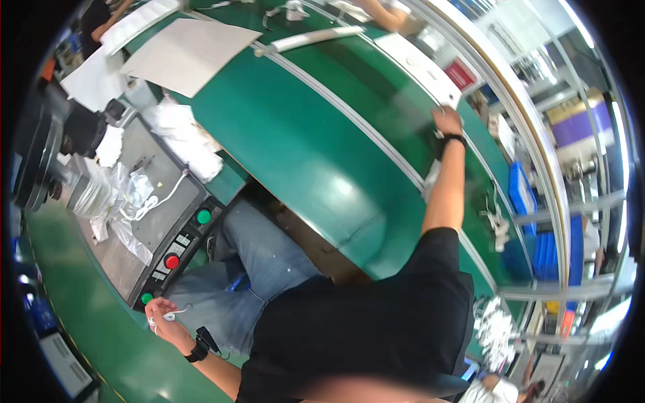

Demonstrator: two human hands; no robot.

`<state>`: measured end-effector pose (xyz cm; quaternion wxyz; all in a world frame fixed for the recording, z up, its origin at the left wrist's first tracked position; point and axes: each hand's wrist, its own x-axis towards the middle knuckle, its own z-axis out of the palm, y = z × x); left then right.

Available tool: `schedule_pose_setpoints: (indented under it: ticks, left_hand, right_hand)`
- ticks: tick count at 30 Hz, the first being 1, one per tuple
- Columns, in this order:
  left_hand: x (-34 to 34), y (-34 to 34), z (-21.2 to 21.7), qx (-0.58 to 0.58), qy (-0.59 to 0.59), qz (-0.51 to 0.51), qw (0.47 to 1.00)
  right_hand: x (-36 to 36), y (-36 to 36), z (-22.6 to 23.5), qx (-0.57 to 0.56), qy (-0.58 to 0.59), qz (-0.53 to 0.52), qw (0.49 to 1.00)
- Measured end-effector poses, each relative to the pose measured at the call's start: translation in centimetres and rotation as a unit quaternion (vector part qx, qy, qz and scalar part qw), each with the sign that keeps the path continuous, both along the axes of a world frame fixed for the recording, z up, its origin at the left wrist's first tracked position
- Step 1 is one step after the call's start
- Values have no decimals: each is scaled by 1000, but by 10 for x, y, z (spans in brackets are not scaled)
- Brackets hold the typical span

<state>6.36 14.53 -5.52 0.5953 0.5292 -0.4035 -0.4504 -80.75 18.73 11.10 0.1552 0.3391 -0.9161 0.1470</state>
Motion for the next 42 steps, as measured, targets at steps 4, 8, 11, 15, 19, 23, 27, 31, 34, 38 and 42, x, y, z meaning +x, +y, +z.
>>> schedule_pose_setpoints:
  ticks: [4, 8, 11, 15, 19, 23, 27, 31, 34, 38, 42]
  left_hand:
    - [-31, 13, 47, 22, 29, 36, 999]
    - [-58, -21, 59, 3, 95, -68, 993]
    - [-58, -37, 71, -18, 66, -37, 997]
    - [-65, -91, 86, -7, 238, -27, 971]
    - [-72, -121, 83, 55, 317, -38, 946]
    - [-69, -139, 66, 89, 361, -76, 925]
    - [-55, -164, 40, 80, 429, -126, 891]
    - [-57, -164, 59, 52, 538, -181, 822]
    - [-49, -135, 82, 9, 544, -204, 814]
    - [-21, -79, 114, -102, 550, -207, 803]
    - [12, -27, 129, -298, 517, -227, 770]
  right_hand:
    - [-49, 29, -69, 240, -31, -89, 966]
    - [-117, 82, -80, 452, -34, -94, 886]
    - [-35, 20, -62, 408, -38, -174, 895]
    - [-1, 9, -26, 315, -114, 14, 942]
    - [-25, 5, -54, 0, -235, 89, 968]
    - [28, -4, -31, -429, -478, 51, 765]
    - [202, -24, 46, -321, -620, 106, 708]
    - [313, -64, 37, -49, -668, 348, 656]
    - [408, -100, 20, 38, -760, 437, 480]
    - [531, -151, -1, 42, -719, 477, 503]
    - [597, -224, -36, 70, -597, 530, 599]
